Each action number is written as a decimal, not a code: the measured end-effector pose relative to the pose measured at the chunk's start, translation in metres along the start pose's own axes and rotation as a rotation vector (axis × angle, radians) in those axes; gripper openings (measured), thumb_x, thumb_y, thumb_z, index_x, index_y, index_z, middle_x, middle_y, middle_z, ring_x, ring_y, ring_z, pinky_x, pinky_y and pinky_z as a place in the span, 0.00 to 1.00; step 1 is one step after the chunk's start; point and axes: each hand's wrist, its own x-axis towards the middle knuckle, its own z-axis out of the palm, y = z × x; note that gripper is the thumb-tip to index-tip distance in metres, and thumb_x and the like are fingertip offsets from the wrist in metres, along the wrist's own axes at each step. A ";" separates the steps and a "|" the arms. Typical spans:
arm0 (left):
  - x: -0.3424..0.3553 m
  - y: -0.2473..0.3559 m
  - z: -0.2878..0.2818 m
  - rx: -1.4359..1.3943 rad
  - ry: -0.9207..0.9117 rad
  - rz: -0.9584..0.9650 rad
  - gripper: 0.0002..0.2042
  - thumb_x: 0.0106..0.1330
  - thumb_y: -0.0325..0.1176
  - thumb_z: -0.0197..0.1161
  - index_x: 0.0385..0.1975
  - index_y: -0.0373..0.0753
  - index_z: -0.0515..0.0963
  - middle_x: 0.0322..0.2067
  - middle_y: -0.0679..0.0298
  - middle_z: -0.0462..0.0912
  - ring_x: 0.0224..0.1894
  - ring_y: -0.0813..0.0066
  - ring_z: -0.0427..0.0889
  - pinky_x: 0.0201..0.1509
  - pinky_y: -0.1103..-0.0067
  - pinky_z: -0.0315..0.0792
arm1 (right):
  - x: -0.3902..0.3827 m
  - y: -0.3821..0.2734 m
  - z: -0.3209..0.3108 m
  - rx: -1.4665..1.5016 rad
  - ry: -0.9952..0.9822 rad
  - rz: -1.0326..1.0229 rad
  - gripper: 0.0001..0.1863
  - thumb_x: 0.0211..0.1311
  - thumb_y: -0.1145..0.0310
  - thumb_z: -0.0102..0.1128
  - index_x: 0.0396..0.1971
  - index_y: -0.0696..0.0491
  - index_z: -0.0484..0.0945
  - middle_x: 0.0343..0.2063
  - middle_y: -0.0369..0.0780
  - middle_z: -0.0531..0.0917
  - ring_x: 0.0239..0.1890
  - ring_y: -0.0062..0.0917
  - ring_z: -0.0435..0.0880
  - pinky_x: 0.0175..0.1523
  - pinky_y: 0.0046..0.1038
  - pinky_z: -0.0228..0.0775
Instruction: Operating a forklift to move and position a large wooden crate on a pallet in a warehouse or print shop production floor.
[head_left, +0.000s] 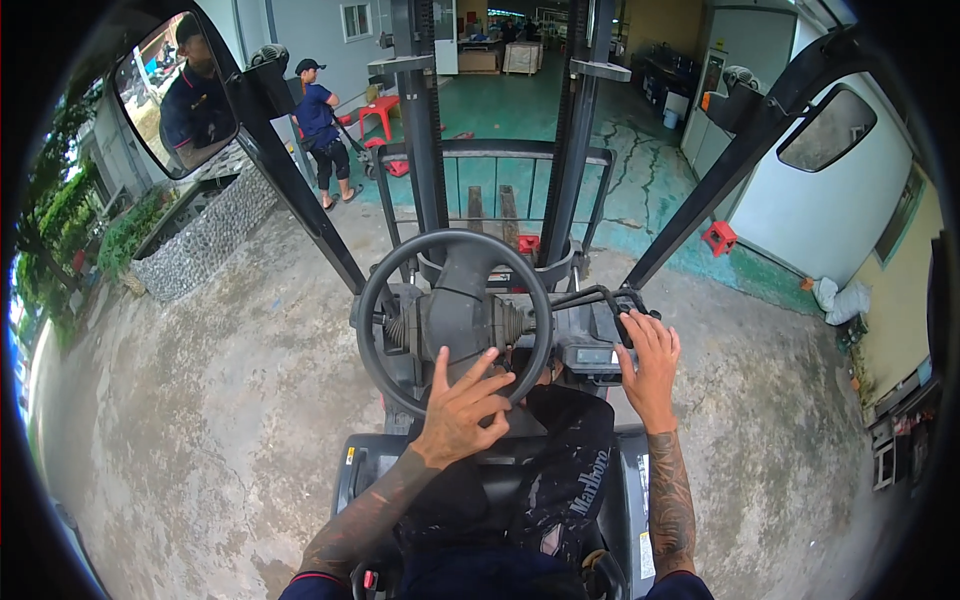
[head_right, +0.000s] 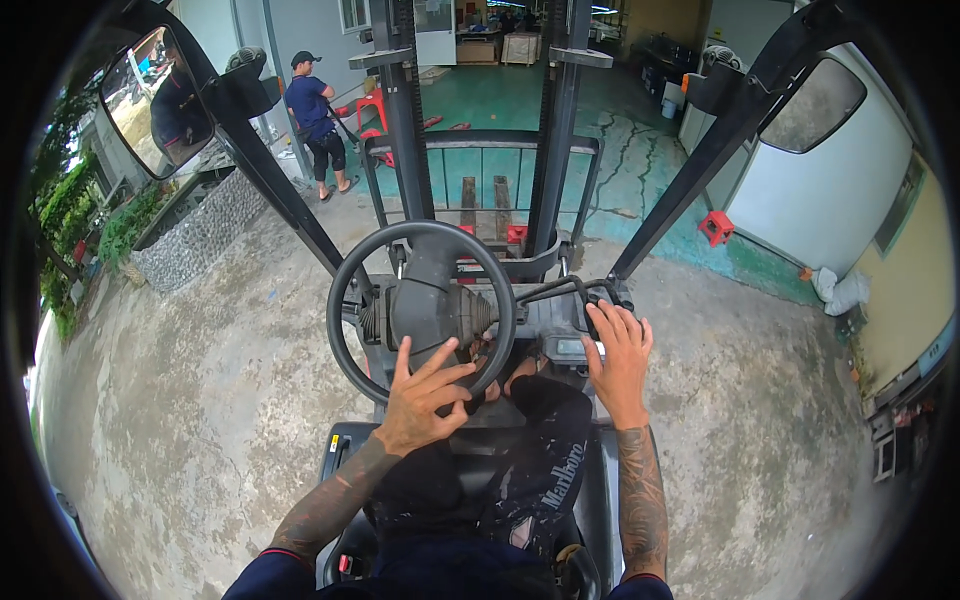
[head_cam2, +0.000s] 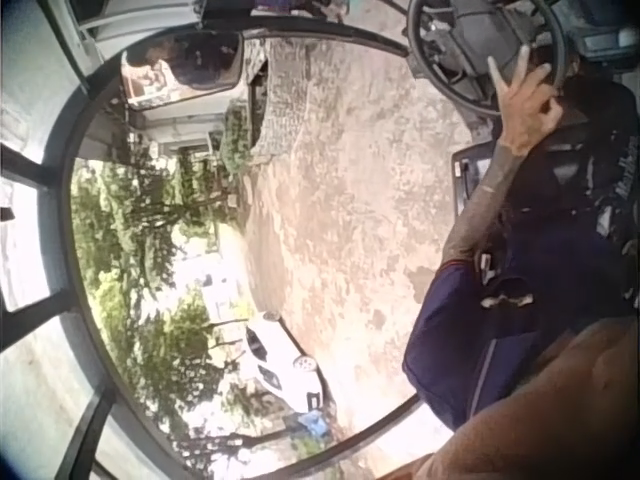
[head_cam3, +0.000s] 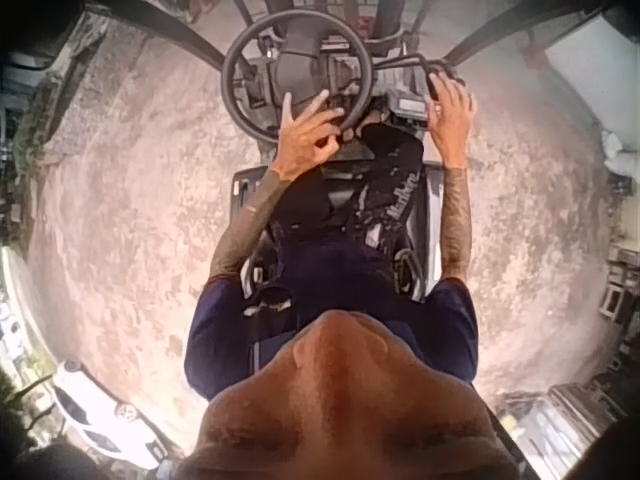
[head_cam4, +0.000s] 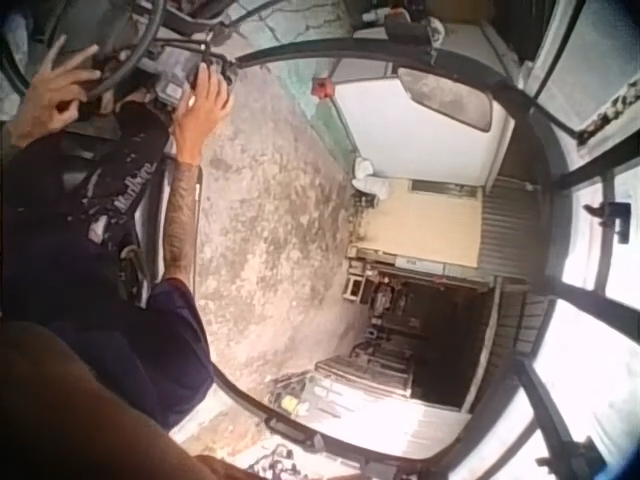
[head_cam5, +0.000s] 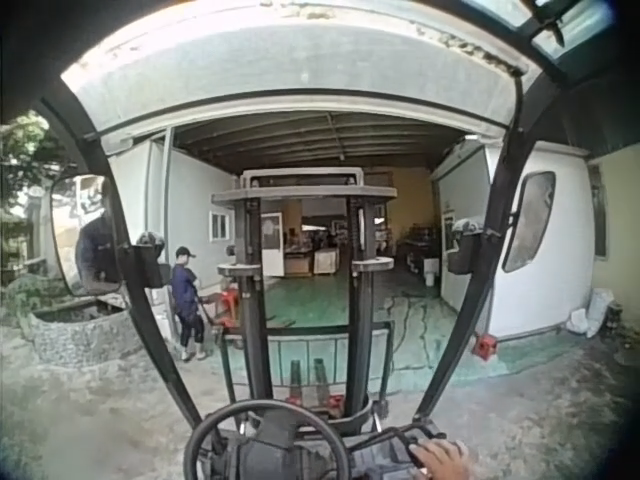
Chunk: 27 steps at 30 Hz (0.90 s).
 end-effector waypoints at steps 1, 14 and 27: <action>0.004 -0.028 -0.011 0.049 -0.030 0.010 0.04 0.54 0.29 0.72 0.26 0.49 0.86 0.57 0.73 0.93 0.81 0.62 0.75 0.85 0.28 0.42 | 0.019 0.006 0.017 0.012 -0.002 -0.014 0.29 0.74 0.63 0.71 0.73 0.43 0.80 0.73 0.35 0.81 0.76 0.36 0.74 0.83 0.59 0.52; 0.346 -0.257 0.139 -0.033 0.355 0.008 0.06 0.62 0.30 0.69 0.36 0.43 0.90 0.53 0.66 0.93 0.66 0.60 0.88 0.81 0.39 0.65 | 0.190 0.089 0.172 -0.021 0.014 -0.017 0.30 0.71 0.68 0.71 0.73 0.44 0.80 0.72 0.35 0.81 0.76 0.39 0.73 0.84 0.60 0.48; 0.361 -0.292 0.181 -0.128 0.445 0.024 0.04 0.59 0.27 0.73 0.32 0.40 0.87 0.42 0.65 0.90 0.53 0.65 0.92 0.83 0.50 0.68 | 0.247 0.102 0.225 0.001 -0.039 -0.030 0.32 0.70 0.68 0.71 0.73 0.47 0.78 0.72 0.39 0.81 0.76 0.41 0.73 0.85 0.58 0.48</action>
